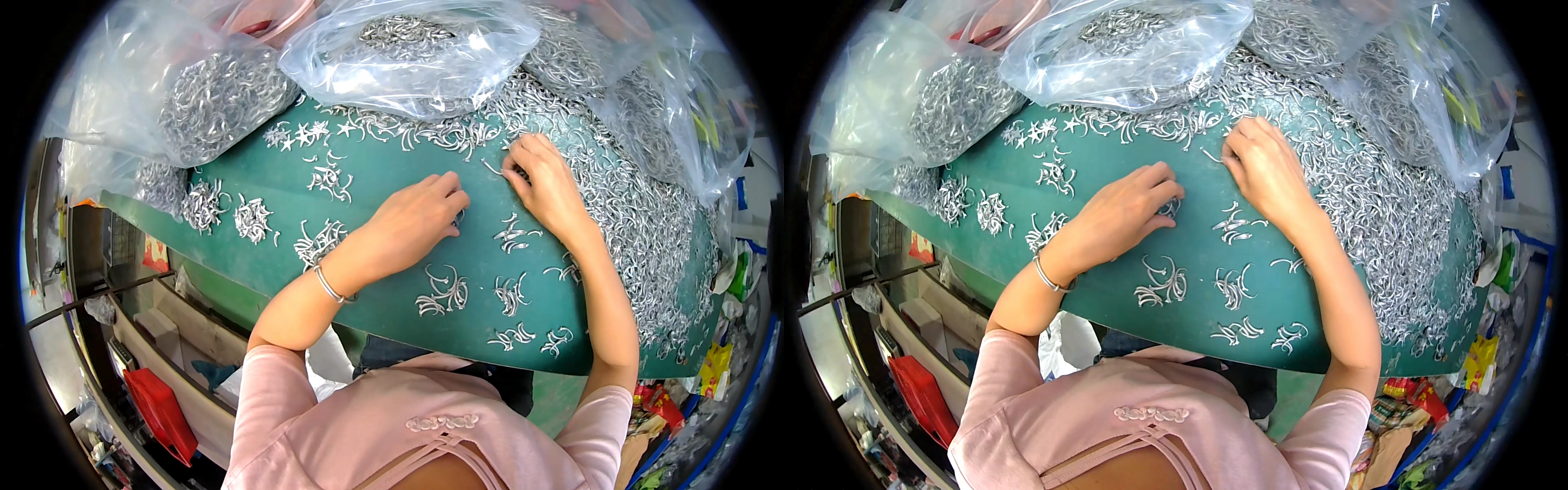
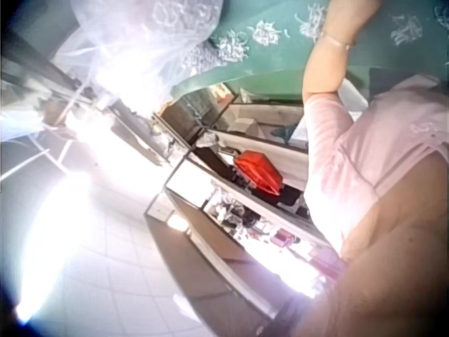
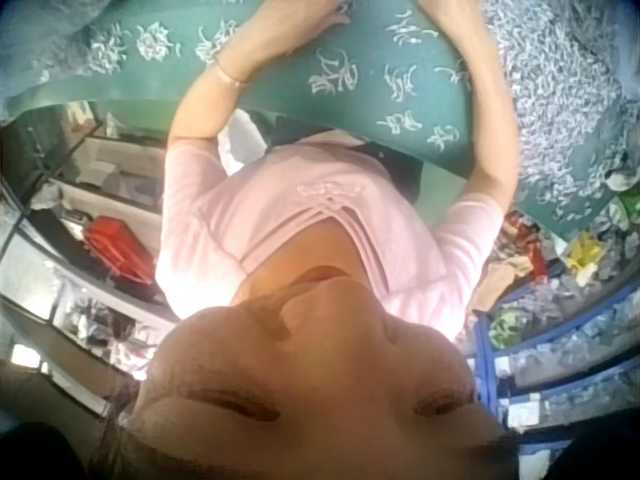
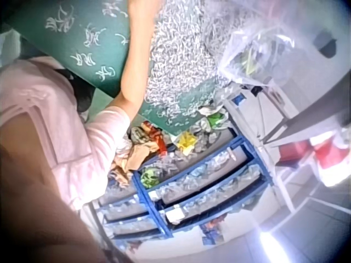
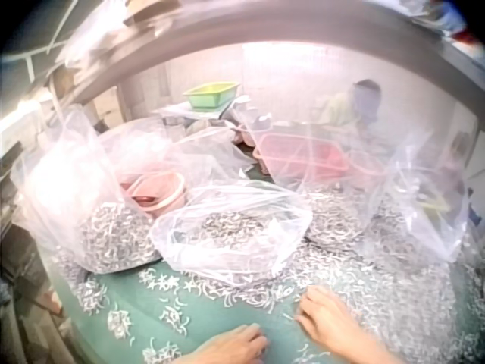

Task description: The person sorts small silver metal hardware pieces on a green workbench. They pick up individual items from a large pile, inspect them, and place them into small organized clusters. The person occasionally transfers sorted items into a clear plastic bag.

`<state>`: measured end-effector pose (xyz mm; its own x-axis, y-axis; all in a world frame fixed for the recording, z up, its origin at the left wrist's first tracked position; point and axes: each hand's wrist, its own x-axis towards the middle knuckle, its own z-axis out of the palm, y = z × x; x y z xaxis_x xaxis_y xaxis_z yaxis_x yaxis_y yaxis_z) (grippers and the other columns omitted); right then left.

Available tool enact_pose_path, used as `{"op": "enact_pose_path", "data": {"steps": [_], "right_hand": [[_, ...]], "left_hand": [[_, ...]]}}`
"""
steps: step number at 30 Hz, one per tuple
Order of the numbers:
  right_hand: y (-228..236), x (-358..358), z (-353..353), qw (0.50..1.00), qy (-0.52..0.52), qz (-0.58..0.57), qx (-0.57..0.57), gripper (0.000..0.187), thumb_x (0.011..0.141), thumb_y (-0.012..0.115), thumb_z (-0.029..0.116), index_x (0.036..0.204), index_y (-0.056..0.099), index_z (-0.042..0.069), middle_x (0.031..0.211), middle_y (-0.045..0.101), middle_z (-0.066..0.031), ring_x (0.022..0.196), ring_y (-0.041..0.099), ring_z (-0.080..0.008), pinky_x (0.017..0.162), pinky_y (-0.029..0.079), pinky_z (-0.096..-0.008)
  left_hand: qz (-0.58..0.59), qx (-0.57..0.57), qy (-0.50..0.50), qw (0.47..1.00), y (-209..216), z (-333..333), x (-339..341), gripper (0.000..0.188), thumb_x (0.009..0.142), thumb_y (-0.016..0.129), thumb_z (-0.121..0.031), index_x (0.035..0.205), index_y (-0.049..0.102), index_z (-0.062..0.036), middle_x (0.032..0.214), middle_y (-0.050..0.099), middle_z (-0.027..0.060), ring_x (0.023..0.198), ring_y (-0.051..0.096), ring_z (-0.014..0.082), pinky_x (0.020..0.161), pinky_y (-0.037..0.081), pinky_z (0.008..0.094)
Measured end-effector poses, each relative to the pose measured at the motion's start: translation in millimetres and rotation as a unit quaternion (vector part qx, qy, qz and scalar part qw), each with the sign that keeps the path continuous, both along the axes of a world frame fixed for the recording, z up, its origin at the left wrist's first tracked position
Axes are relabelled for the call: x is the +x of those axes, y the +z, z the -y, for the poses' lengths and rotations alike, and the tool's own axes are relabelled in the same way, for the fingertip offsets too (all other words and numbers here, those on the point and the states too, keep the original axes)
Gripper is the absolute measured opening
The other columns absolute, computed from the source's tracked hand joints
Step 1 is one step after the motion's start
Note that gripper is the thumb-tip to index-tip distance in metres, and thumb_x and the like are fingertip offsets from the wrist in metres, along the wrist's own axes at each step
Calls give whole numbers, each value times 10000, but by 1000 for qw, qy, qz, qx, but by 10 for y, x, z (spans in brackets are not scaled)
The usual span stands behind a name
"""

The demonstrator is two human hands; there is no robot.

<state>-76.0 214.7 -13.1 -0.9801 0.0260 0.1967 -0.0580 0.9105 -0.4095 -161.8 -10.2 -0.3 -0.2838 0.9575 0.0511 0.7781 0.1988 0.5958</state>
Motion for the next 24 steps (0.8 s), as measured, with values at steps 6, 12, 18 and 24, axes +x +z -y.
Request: {"op": "enact_pose_path", "data": {"steps": [6, 12, 18, 24], "right_hand": [[214, 246, -38, 988, 49, 44, -140, 104, 780, 693, 4, 823, 599, 0, 889, 583, -114, 908, 565, -306, 843, 470, -397], [262, 319, -19, 977, 66, 84, -184, 102, 801, 694, 13, 877, 628, -2, 890, 617, -121, 883, 595, -309, 830, 486, -386], [172, 203, -213, 992, -61, 26, -112, 141, 830, 694, 38, 965, 654, 23, 953, 617, -91, 954, 583, -295, 854, 474, -384], [79, 259, -289, 999, -47, 9, -15, 111, 819, 684, 20, 915, 628, 29, 974, 592, -96, 961, 547, -303, 872, 451, -412]], "left_hand": [[-6, 2, 0, 1000, -37, 15, 9, 345, 782, 741, -86, 1084, 583, -34, 1063, 531, 97, 999, 569, 311, 836, 490, 409], [-2, 5, -3, 1000, -41, -2, -2, 345, 782, 741, -81, 1083, 579, -35, 1058, 527, 98, 992, 568, 310, 831, 488, 409], [4, 3, -4, 1000, -27, -1, -10, 340, 784, 739, -78, 1080, 576, -34, 1055, 528, 97, 984, 569, 310, 824, 487, 409], [9, 4, -2, 1000, -27, 1, -9, 333, 788, 737, -79, 1077, 577, -36, 1053, 529, 95, 978, 570, 310, 823, 486, 408]]}}
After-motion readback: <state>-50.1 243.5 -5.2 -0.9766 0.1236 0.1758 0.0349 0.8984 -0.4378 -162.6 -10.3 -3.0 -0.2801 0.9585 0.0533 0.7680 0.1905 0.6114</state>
